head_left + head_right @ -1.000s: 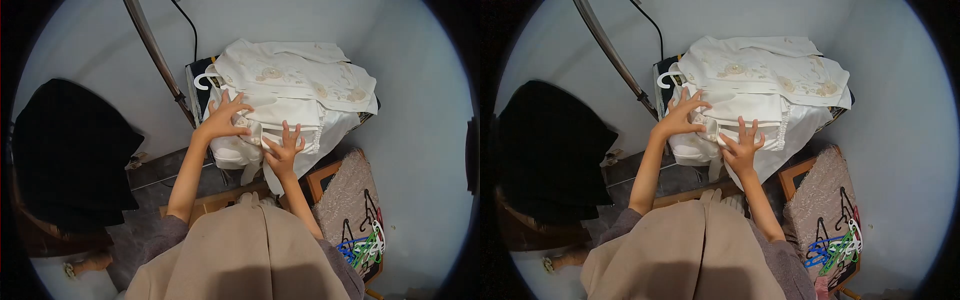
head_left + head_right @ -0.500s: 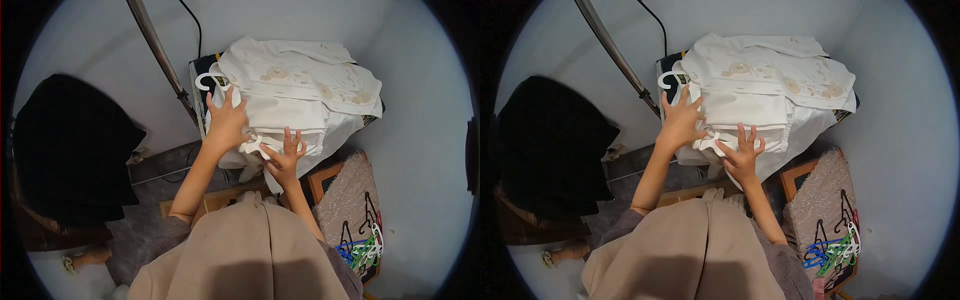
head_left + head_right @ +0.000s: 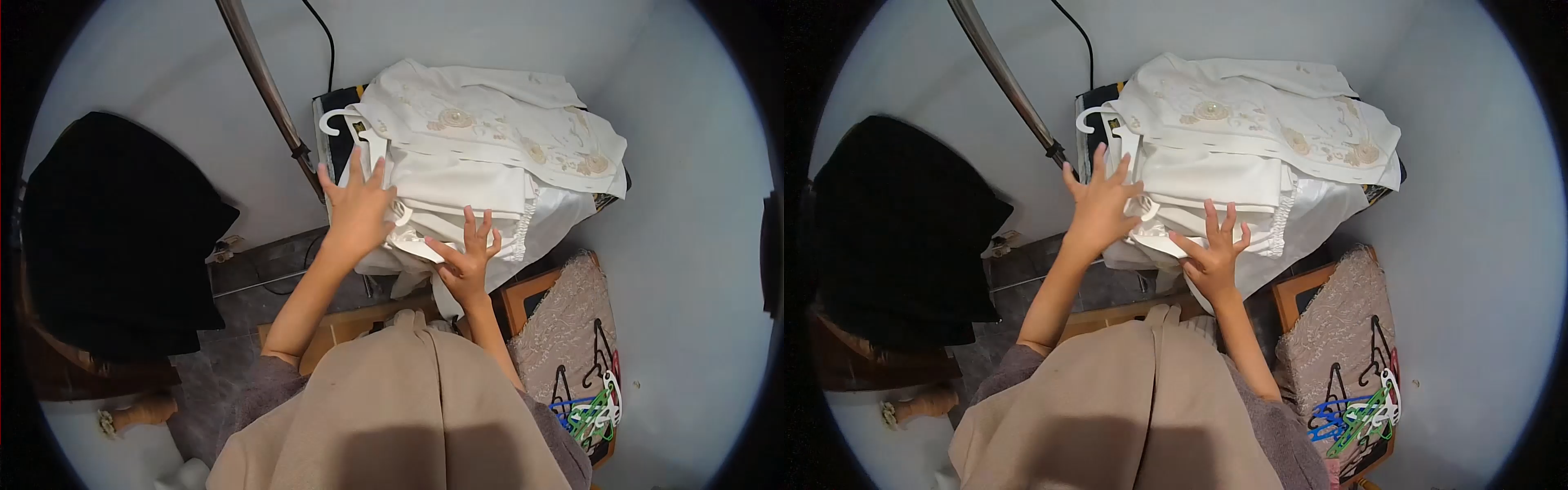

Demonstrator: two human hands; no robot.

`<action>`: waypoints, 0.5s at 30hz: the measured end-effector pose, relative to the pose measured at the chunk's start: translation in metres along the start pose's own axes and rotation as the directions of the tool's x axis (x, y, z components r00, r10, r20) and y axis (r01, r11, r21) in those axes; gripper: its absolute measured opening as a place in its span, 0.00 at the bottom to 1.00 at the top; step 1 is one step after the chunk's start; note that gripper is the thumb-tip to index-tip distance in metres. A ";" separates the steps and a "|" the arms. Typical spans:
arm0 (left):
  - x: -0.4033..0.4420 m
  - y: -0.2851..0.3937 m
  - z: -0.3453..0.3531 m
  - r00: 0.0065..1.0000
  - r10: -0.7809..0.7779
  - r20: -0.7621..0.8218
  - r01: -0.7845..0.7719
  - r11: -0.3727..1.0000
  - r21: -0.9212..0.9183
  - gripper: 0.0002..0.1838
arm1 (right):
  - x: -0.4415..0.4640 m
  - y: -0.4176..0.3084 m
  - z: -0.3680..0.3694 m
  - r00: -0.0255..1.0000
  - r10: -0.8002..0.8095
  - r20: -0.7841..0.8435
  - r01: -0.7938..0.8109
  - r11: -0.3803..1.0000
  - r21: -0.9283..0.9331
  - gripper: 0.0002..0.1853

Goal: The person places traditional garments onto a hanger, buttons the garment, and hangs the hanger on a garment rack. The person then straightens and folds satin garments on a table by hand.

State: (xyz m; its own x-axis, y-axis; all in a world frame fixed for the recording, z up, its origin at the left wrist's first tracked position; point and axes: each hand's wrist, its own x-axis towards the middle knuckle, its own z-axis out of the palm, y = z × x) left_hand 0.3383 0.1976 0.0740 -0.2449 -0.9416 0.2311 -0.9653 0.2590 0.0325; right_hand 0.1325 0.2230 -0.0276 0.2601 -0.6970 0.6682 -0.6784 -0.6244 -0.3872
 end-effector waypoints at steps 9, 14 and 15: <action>0.012 -0.017 -0.017 0.963 -0.095 0.252 0.113 0.992 -0.059 0.22 | 0.010 -0.005 -0.011 0.999 0.022 -0.023 -0.020 0.997 0.074 0.24; 0.006 -0.040 0.009 0.987 0.058 0.153 -0.039 0.992 -0.121 0.15 | 0.022 -0.023 -0.022 0.998 -0.058 -0.008 0.059 0.987 0.149 0.21; 0.005 -0.046 0.006 0.974 0.043 0.221 -0.009 0.988 -0.153 0.18 | 0.024 -0.025 -0.024 0.999 -0.031 -0.016 0.034 0.983 0.182 0.20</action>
State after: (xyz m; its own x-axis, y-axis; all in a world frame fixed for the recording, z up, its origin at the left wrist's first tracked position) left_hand 0.3806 0.1800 0.0673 -0.3005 -0.9537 0.0120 -0.9377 0.2977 0.1791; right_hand 0.1394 0.2300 0.0134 0.2700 -0.6714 0.6902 -0.5325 -0.7013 -0.4740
